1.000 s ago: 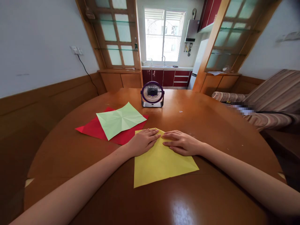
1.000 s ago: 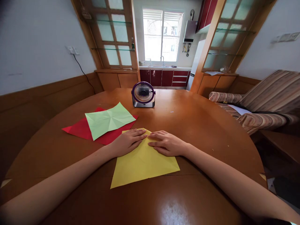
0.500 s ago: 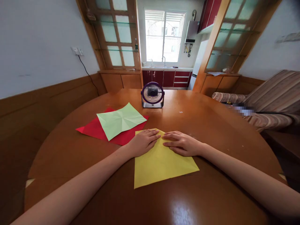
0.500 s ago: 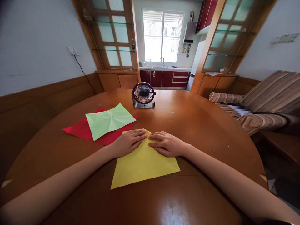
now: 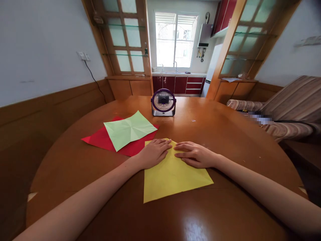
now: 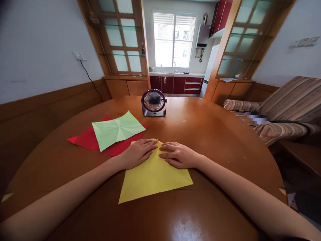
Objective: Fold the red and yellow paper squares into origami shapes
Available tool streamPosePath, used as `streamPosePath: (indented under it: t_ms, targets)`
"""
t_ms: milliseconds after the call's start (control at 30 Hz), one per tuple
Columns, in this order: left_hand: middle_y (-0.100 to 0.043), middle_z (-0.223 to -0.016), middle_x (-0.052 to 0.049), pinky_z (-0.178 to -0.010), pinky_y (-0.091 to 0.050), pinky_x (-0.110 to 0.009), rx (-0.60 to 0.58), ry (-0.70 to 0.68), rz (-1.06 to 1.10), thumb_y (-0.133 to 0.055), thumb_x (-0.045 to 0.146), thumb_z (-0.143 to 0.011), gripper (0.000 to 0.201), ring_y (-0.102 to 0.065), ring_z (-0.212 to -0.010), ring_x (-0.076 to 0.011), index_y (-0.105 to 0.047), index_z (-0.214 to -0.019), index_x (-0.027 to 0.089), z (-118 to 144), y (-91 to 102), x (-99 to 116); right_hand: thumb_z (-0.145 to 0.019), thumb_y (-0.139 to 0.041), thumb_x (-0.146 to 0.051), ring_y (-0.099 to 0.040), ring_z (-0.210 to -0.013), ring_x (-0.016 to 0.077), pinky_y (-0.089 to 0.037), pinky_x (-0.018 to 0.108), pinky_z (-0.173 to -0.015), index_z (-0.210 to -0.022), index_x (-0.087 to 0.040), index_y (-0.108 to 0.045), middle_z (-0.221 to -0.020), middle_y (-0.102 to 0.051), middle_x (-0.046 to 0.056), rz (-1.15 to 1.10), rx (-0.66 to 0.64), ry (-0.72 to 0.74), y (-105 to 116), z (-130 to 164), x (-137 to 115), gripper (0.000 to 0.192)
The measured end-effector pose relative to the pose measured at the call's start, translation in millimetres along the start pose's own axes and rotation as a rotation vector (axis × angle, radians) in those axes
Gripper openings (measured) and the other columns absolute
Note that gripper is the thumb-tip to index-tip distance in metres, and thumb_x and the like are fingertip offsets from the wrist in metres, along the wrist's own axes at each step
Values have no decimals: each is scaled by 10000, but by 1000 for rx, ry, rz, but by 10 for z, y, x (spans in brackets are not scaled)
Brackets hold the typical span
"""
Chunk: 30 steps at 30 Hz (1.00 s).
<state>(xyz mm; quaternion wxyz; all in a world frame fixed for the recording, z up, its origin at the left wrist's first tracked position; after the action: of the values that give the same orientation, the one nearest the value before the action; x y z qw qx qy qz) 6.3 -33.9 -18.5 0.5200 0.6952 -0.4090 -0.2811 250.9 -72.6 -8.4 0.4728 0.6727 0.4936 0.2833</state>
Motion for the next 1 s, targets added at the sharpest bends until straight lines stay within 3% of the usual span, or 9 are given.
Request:
streamPosePath:
  t_ms: [300, 700, 867, 1000]
  targets:
    - [-484, -1431, -92, -1039, -369, -447, -48, 47, -44, -362, 284, -974, 341, -471, -1261, -267, -570, -1226, 186, -49, 66, 52, -937, -467, -195, -463, -1275, 251, -431, 477, -1035, -1265, -167, -591, -1278, -583, 146, -10, 5, 9, 0, -1, 6, 352]
    - [-486, -1425, -90, -1013, -363, -480, -21, 114, -46, -398, 355, -958, 334, -463, -1221, -294, -584, -1200, 217, -27, 62, 35, -936, -483, -198, -469, -1269, 252, -439, 484, -1032, -1271, -182, -590, -1274, -587, 137, -21, 4, -5, -13, 12, 21, 353]
    - [-472, -1426, -112, -1046, -359, -467, 21, 155, 3, -454, 387, -929, 330, -447, -1268, -284, -566, -1168, 189, -17, 53, 10, -937, -481, -195, -468, -1272, 252, -434, 484, -1034, -1269, -184, -592, -1279, -586, 138, -24, 6, 0, -9, 9, 15, 350]
    - [-369, -1512, -114, -1133, -269, -460, -6, 106, 28, -415, 361, -950, 406, -355, -1379, -255, -489, -1298, 165, -18, 43, 4, -938, -481, -196, -472, -1271, 251, -436, 486, -1033, -1275, -183, -586, -1281, -586, 137, -26, 4, -7, -2, 4, 8, 354]
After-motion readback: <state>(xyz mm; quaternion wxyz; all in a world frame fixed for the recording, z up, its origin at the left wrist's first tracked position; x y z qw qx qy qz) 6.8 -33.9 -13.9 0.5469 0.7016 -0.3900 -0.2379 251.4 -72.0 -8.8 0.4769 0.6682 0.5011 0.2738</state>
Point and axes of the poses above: each hand's wrist, its own z-axis away from the middle knuckle, its own y-axis out of the back of the hand, x = y × z, the point moved 1 cm from there along -z, towards the middle knuckle
